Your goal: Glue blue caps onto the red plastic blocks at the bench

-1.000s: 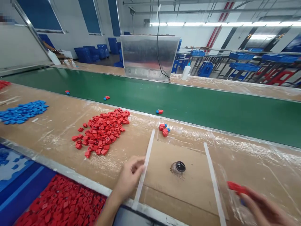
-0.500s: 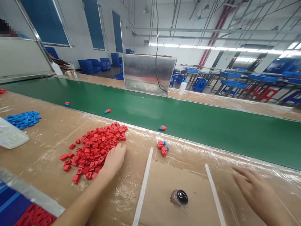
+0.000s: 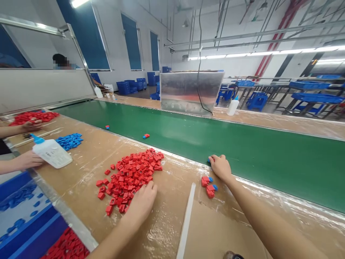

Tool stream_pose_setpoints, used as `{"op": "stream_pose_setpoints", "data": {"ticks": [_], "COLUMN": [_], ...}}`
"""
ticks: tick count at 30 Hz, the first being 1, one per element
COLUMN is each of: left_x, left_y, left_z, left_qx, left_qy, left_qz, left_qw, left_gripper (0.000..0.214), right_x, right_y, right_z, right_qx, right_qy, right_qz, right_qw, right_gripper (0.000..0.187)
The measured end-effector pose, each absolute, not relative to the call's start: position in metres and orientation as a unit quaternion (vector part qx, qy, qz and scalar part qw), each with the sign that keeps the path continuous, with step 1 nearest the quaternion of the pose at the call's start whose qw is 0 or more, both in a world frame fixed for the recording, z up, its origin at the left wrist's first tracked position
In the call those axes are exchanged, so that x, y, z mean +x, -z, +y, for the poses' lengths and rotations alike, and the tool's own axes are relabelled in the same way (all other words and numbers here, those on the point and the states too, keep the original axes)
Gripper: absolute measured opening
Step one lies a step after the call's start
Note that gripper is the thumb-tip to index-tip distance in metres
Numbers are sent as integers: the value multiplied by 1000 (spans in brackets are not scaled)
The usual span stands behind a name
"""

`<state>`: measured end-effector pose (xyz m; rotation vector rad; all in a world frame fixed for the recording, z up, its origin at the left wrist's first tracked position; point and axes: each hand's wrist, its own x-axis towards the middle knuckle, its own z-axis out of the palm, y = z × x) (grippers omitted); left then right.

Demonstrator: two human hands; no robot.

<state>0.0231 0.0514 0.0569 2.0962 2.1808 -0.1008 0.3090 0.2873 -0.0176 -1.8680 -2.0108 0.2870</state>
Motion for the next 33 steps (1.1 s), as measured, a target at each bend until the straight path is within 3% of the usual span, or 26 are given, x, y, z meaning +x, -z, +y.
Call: {"op": "stream_pose_setpoints", "data": {"ticks": [8, 12, 16, 20, 25, 27, 29, 33], "left_x": [9, 18, 28, 34, 43, 52, 69, 115], "left_y": [-48, -35, -33, -37, -47, -51, -53, -41], "left_z": [32, 21, 11, 1, -7, -10, -15, -30], "left_qx": [708, 693, 709, 751, 760, 744, 684, 443], "left_qy": [-111, -178, -210, -119, -111, -181, -281, -426], "left_qz": [666, 622, 635, 630, 614, 589, 538, 427], "left_qw": [207, 316, 226, 160, 181, 259, 404, 663], "left_gripper": [20, 23, 31, 24, 23, 22, 18, 22], "right_x": [338, 395, 449, 481, 486, 478, 468, 451], "right_y": [-6, -26, -38, -42, -51, -55, -55, -46], "right_z": [273, 224, 160, 100, 38, 18, 0, -23], "right_qx": [-654, -639, -627, -631, -654, -645, -627, -611], "right_qy": [-138, -155, -151, -144, -202, -254, -313, -403], "right_qz": [-720, -744, -761, -762, -715, -694, -676, -625], "right_qw": [186, 123, 67, 35, 138, 194, 230, 271], "right_gripper": [43, 22, 8, 16, 37, 39, 40, 41]}}
